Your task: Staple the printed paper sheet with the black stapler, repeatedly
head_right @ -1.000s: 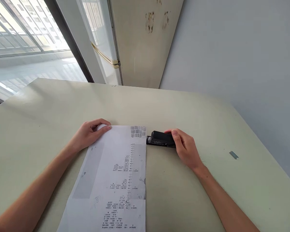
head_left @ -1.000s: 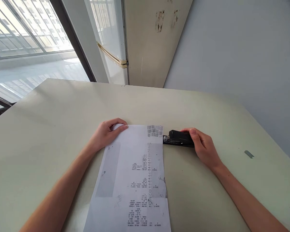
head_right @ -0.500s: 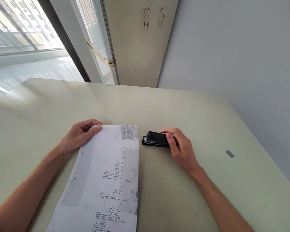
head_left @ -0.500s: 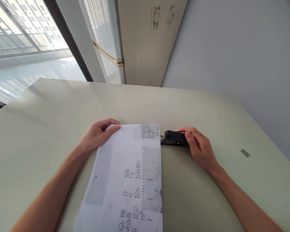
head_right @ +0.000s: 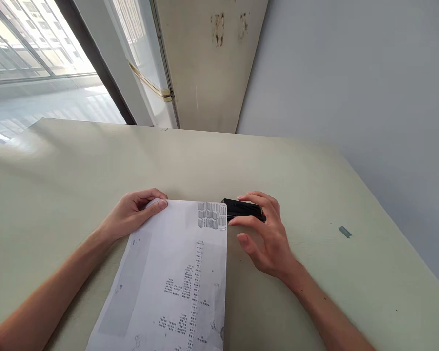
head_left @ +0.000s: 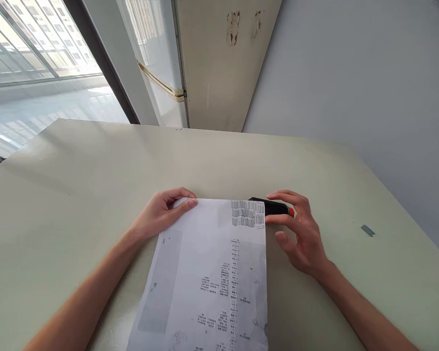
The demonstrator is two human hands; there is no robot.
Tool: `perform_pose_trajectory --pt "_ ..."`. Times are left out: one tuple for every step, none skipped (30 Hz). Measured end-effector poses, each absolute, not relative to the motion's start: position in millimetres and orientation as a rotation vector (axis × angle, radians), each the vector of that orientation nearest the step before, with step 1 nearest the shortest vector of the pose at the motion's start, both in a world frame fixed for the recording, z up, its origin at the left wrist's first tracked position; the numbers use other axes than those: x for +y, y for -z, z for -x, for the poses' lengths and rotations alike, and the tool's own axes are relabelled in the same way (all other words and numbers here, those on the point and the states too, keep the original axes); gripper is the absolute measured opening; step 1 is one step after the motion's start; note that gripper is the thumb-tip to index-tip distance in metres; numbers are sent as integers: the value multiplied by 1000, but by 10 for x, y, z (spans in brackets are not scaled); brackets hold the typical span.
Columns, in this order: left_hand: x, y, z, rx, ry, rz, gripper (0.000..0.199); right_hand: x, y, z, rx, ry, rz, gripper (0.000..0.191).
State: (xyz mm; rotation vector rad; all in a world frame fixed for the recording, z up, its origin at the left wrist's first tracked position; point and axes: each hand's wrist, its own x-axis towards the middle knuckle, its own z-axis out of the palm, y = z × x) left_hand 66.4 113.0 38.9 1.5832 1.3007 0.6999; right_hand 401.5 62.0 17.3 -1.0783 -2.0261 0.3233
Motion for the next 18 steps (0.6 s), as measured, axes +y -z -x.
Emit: perform_pose_trajectory --pt "1123 -386 -679 1282 -700 -1574 40 614 -177 -4009 -2032 -363 1069 25" --pt "1117 -384 -692 1268 -701 -1570 39 610 -181 -4002 -2037 -397 1065 29" --pt "1110 -385 -704 1261 -701 -1569 38 607 -185 -3996 -2042 -422 1062 33" --pt "1103 -387 -716 1257 -700 -1570 38 605 -188 -3991 -2047 -436 1060 36" --pt "1096 -390 -726 1256 -695 -1571 38 604 -191 -3987 -2053 -441 1056 37" --pt "1089 -394 -736 1259 -691 -1570 38 603 -194 -3985 -2058 -439 1050 36" --pt "1084 -397 -744 1263 -688 -1569 39 602 -197 -3983 -2063 -434 1046 33" --pt "1080 -400 -751 1269 -684 -1567 39 601 -201 -3981 -2064 -425 1042 29" --pt "1078 -402 -757 1275 -681 -1565 40 601 -205 -3979 -2064 -413 1038 25" --pt "1078 -403 -762 1281 -680 -1564 40 601 -211 -3975 -2065 -400 1035 20" --pt "1078 -404 -767 1285 -678 -1563 40 602 -217 -3970 -2065 -388 1032 17" --pt "1078 -405 -773 1287 -678 -1562 40 603 -224 -3965 -2065 -377 1029 15" --pt "1078 -406 -779 1287 -677 -1561 40 605 -230 -3959 -2064 -365 1026 14" --pt "1077 -408 -786 1284 -677 -1560 40 607 -235 -3953 -2066 -354 1025 14" --pt "1075 -411 -794 1279 -679 -1560 40 610 -239 -3948 -2068 -346 1029 14" --pt "1071 -415 -803 1274 -680 -1561 40 612 -241 -3945 -2068 -340 1038 14" --pt "1067 -419 -813 1271 -683 -1560 40 613 -241 -3943 -2064 -336 1049 15" --pt "1062 -425 -823 1270 -685 -1557 41 615 -240 -3942 -2058 -336 1062 16"
